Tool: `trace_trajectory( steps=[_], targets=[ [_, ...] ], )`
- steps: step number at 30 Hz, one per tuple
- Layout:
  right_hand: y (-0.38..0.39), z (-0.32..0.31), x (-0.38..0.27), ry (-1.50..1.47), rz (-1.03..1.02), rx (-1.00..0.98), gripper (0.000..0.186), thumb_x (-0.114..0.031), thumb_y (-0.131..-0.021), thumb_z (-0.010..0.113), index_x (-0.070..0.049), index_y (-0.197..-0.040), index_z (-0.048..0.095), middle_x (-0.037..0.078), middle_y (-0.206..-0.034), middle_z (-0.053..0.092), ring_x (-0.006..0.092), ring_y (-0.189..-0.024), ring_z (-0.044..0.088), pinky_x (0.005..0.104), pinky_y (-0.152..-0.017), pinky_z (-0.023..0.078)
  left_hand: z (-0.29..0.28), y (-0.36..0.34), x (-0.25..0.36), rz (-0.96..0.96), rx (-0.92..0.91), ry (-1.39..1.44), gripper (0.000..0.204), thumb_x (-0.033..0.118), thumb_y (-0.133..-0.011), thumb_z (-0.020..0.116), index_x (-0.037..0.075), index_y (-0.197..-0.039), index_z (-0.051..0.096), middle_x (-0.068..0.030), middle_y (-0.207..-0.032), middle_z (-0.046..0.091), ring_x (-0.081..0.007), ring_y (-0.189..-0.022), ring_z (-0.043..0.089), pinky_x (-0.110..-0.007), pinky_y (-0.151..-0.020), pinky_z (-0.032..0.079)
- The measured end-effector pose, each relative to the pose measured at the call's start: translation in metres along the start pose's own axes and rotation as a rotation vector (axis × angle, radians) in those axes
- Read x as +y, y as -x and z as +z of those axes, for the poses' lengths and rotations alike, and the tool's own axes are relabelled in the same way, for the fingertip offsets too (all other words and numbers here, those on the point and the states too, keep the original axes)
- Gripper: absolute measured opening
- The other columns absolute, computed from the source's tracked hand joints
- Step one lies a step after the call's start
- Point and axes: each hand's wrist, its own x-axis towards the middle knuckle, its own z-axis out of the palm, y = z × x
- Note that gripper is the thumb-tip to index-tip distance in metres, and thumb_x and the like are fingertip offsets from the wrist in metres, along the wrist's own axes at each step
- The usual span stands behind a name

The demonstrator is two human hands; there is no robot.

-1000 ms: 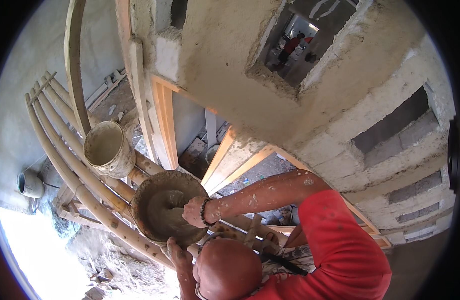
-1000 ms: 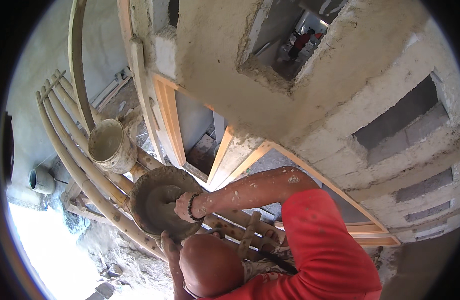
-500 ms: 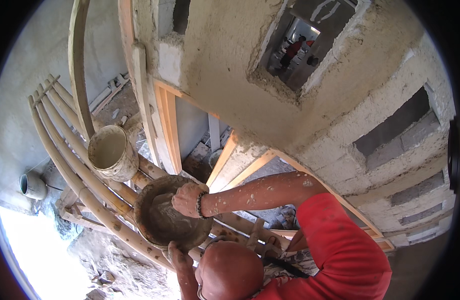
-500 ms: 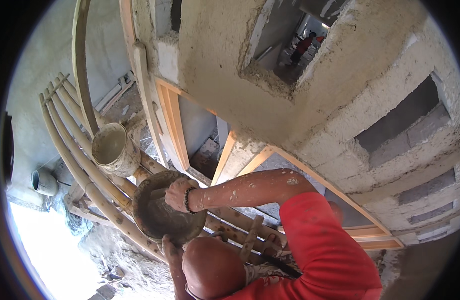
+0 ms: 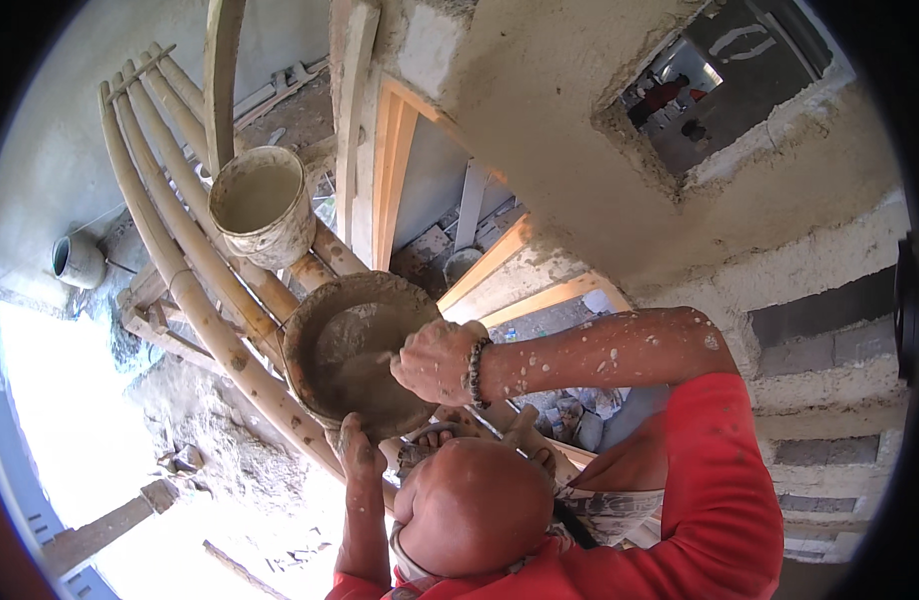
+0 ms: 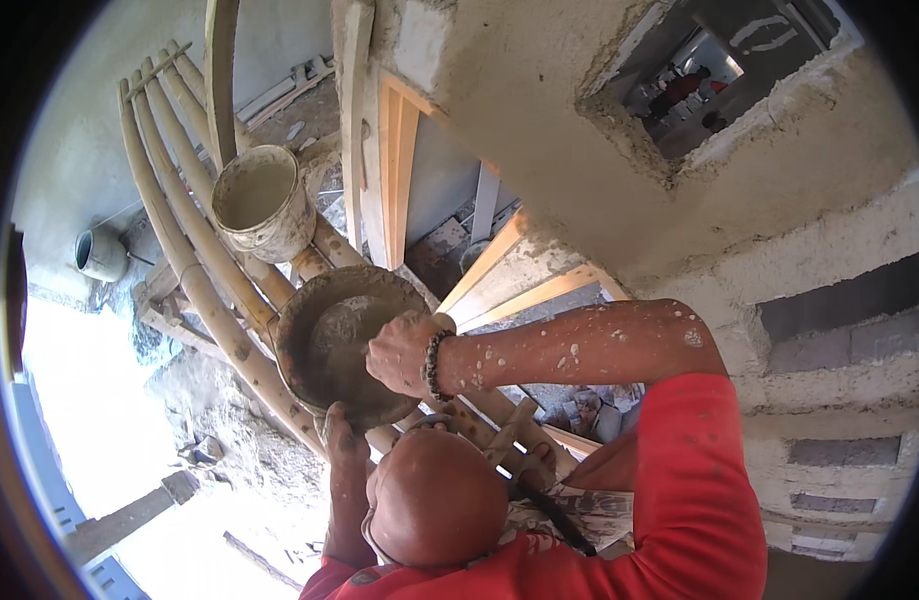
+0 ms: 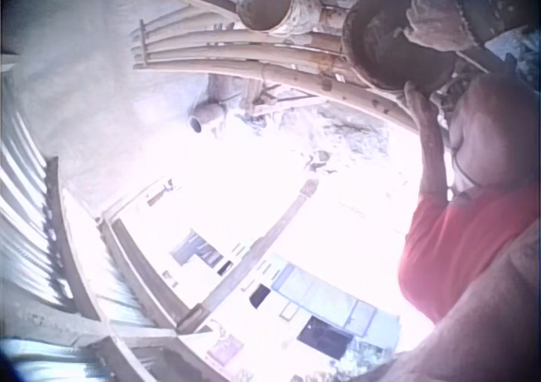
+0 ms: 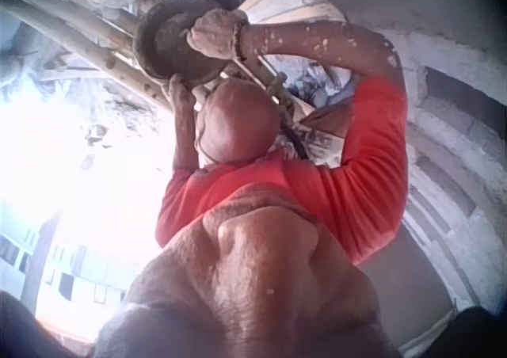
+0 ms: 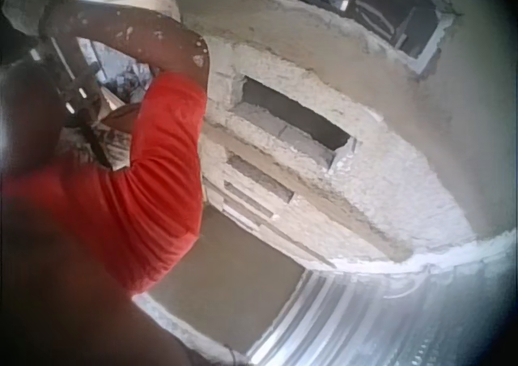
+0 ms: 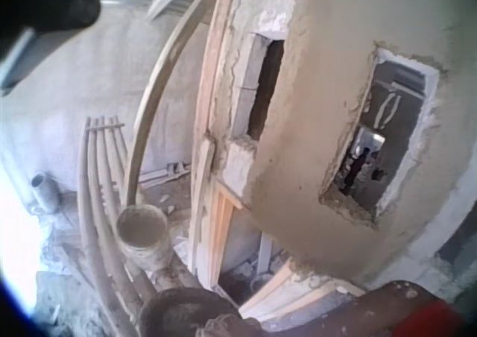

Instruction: The person applies wet plaster to a wall using a trowel and then smooths the surface by moving a long wooden board across it.

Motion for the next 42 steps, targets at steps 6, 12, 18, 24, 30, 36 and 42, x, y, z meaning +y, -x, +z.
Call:
trace_trajectory(
  steps=[6, 12, 18, 24, 30, 36, 42],
  targets=[
    [-0.075, 0.023, -0.015, 0.479, 0.184, 0.124, 0.023, -0.022, -0.078, 0.056, -0.004, -0.084, 0.070, 0.014, -0.072, 0.061, 0.0320, -0.070, 0.060, 0.0451, -0.053, 0.046, 0.003, 0.001, -0.001, 0.035, -0.014, 0.052, 0.024, 0.006, -0.088, 0.045, -0.004, -0.106, 0.055, -0.0208, -0.096, 0.059, -0.0355, -0.089, 0.058, -0.043, -0.076, 0.048],
    [-0.096, 0.039, -0.029, 0.505, 0.233, -0.287, 0.023, -0.021, -0.077, 0.062, -0.006, -0.092, 0.072, 0.010, -0.080, 0.065, 0.0326, -0.078, 0.062, 0.0518, -0.054, 0.048, 0.002, 0.002, 0.003, 0.025, -0.014, 0.065, 0.026, 0.009, -0.087, 0.052, -0.004, -0.109, 0.052, -0.0207, -0.098, 0.058, -0.0356, -0.092, 0.058, -0.043, -0.079, 0.048],
    [-0.074, 0.050, -0.013, 0.223, 0.084, -0.176, 0.029, -0.018, -0.075, 0.067, -0.007, -0.101, 0.072, 0.008, -0.094, 0.070, 0.0281, -0.089, 0.067, 0.0500, -0.066, 0.054, 0.010, 0.004, 0.010, 0.030, 0.038, 0.101, 0.025, -0.003, -0.080, 0.049, -0.011, -0.104, 0.051, -0.0260, -0.096, 0.056, -0.0436, -0.088, 0.056, -0.047, -0.075, 0.048],
    [-0.074, 0.018, -0.002, -0.138, -0.007, -0.511, 0.034, -0.013, -0.072, 0.061, -0.002, -0.103, 0.070, 0.021, -0.104, 0.067, 0.0287, -0.104, 0.064, 0.0396, -0.083, 0.053, 0.006, 0.004, 0.003, 0.093, 0.010, -0.054, 0.027, 0.008, -0.089, 0.044, -0.010, -0.108, 0.050, -0.0268, -0.098, 0.056, -0.0442, -0.089, 0.056, -0.049, -0.078, 0.047],
    [-0.064, 0.027, -0.004, -0.521, 0.326, -0.485, 0.030, -0.011, -0.079, 0.051, 0.004, -0.099, 0.068, 0.022, -0.089, 0.069, 0.0331, -0.087, 0.068, 0.0410, -0.077, 0.054, 0.003, -0.003, -0.006, 0.208, 0.028, -0.017, 0.037, 0.022, -0.097, 0.036, -0.009, -0.109, 0.051, -0.0265, -0.098, 0.057, -0.0437, -0.090, 0.056, -0.049, -0.078, 0.047],
    [-0.035, 0.053, 0.016, -0.810, 0.361, -0.054, 0.021, -0.018, -0.081, 0.054, -0.004, -0.089, 0.068, 0.017, -0.073, 0.068, 0.0256, -0.074, 0.069, 0.0415, -0.064, 0.053, 0.002, -0.010, -0.018, 0.144, -0.007, 0.126, 0.033, 0.020, -0.093, 0.039, -0.008, -0.104, 0.054, -0.0256, -0.092, 0.059, -0.0442, -0.085, 0.057, -0.049, -0.076, 0.047],
    [-0.032, 0.032, 0.026, -0.087, 0.376, 0.225, 0.019, -0.020, -0.082, 0.057, -0.007, -0.090, 0.067, 0.013, -0.075, 0.067, 0.0302, -0.078, 0.067, 0.0452, -0.065, 0.052, -0.010, -0.007, -0.028, 0.053, 0.005, 0.036, 0.034, 0.021, -0.088, 0.042, -0.006, -0.102, 0.055, -0.0251, -0.092, 0.060, -0.0418, -0.082, 0.058, -0.047, -0.072, 0.048]
  ],
)
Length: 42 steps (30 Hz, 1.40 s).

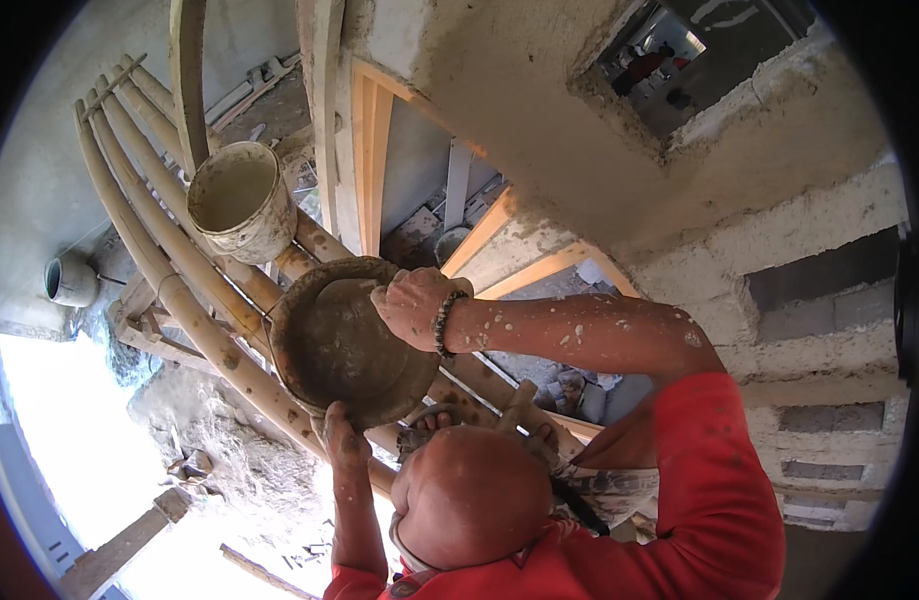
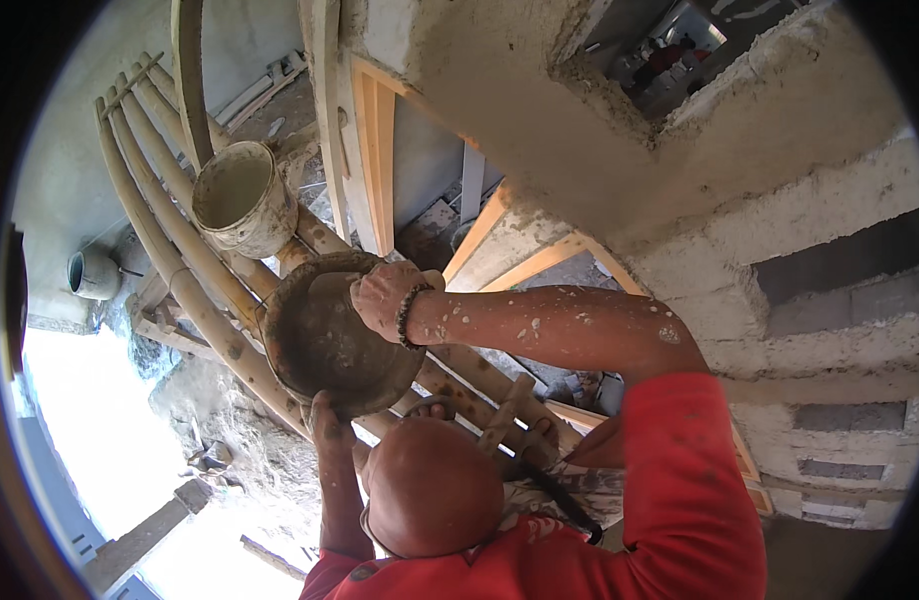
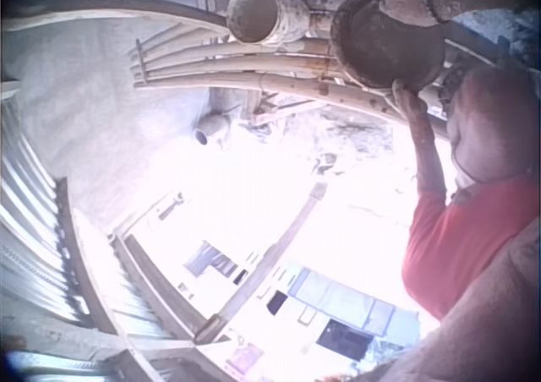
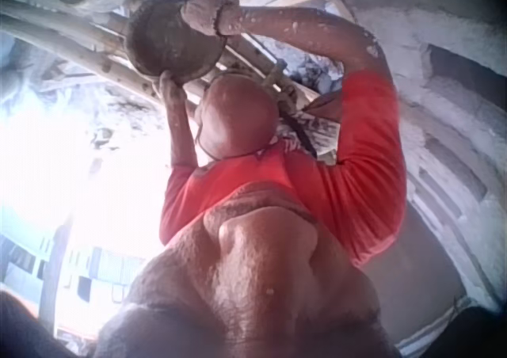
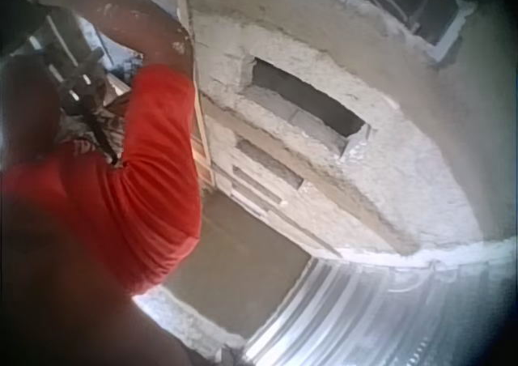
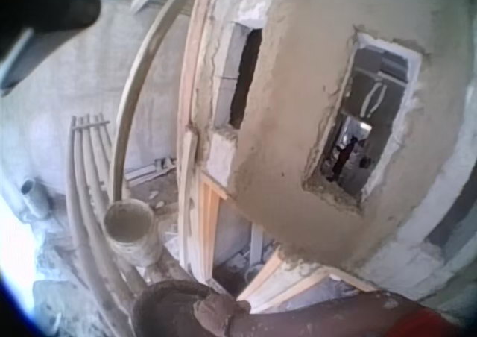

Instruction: The person applies wet plaster to a wall using a trowel and then smooths the surface by moving a long wooden board across it.

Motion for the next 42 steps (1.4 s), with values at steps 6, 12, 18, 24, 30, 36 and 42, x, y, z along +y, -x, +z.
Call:
trace_trajectory(
  steps=[6, 12, 18, 24, 30, 36, 42],
  targets=[
    [-0.014, 0.051, -0.028, 0.070, -0.159, -0.098, 0.016, -0.018, -0.078, 0.057, -0.009, -0.080, 0.070, 0.008, -0.073, 0.068, 0.0263, -0.073, 0.068, 0.0415, -0.056, 0.053, -0.007, -0.005, 0.007, 0.067, -0.095, 0.014, 0.030, 0.017, -0.088, 0.045, -0.007, -0.103, 0.055, -0.0252, -0.094, 0.060, -0.0416, -0.083, 0.059, -0.047, -0.071, 0.048],
    [-0.008, 0.043, -0.056, 0.167, -0.444, -0.115, 0.017, -0.022, -0.072, 0.060, -0.012, -0.069, 0.073, 0.008, -0.064, 0.067, 0.0270, -0.066, 0.068, 0.0480, -0.049, 0.051, -0.007, -0.005, 0.006, 0.112, -0.033, 0.005, 0.022, 0.006, -0.083, 0.050, -0.007, -0.100, 0.056, -0.0242, -0.094, 0.060, -0.0423, -0.083, 0.060, -0.047, -0.072, 0.049],
    [0.017, 0.030, -0.046, 0.313, -0.643, -0.303, 0.018, -0.021, -0.074, 0.059, -0.011, -0.073, 0.074, 0.008, -0.067, 0.067, 0.0275, -0.068, 0.068, 0.0485, -0.052, 0.052, -0.002, -0.003, 0.001, 0.085, -0.036, -0.100, 0.025, 0.013, -0.084, 0.049, -0.007, -0.098, 0.056, -0.0233, -0.091, 0.059, -0.0399, -0.079, 0.059, -0.044, -0.070, 0.049],
    [0.011, -0.030, -0.020, 0.221, -0.500, -0.212, 0.019, -0.021, -0.076, 0.058, -0.009, -0.074, 0.072, 0.010, -0.072, 0.068, 0.0285, -0.070, 0.068, 0.0438, -0.053, 0.051, 0.013, 0.006, -0.008, -0.033, 0.044, 0.274, 0.033, 0.023, -0.087, 0.044, -0.006, -0.096, 0.055, -0.0179, -0.085, 0.059, -0.0328, -0.076, 0.058, -0.041, -0.067, 0.048],
    [-0.025, -0.008, -0.037, 0.488, -0.254, -0.028, 0.020, -0.021, -0.076, 0.059, -0.009, -0.084, 0.073, 0.009, -0.074, 0.067, 0.0310, -0.069, 0.064, 0.0484, -0.051, 0.049, 0.014, -0.001, 0.010, -0.042, 0.015, 0.036, 0.068, 0.056, -0.096, 0.025, -0.004, -0.094, 0.055, -0.0088, -0.082, 0.057, -0.0172, -0.075, 0.055, -0.032, -0.063, 0.047],
    [-0.040, 0.020, -0.066, 0.599, -0.160, -0.431, 0.023, -0.020, -0.076, 0.064, -0.009, -0.093, 0.074, 0.008, -0.086, 0.069, 0.0338, -0.080, 0.066, 0.0550, -0.055, 0.051, 0.016, 0.013, -0.010, -0.184, -0.055, 0.320, 0.029, 0.001, -0.076, 0.051, -0.006, -0.104, 0.054, -0.0230, -0.091, 0.058, -0.0413, -0.081, 0.056, -0.047, -0.071, 0.046],
    [-0.042, 0.015, -0.033, 0.161, -0.406, -0.623, 0.031, -0.016, -0.074, 0.064, -0.006, -0.102, 0.071, 0.017, -0.100, 0.069, 0.0308, -0.094, 0.067, 0.0466, -0.073, 0.054, 0.011, 0.004, 0.022, 0.022, -0.022, -0.091, 0.030, 0.001, -0.076, 0.050, -0.006, -0.105, 0.054, -0.0248, -0.095, 0.058, -0.0436, -0.085, 0.056, -0.047, -0.072, 0.046]
  ],
)
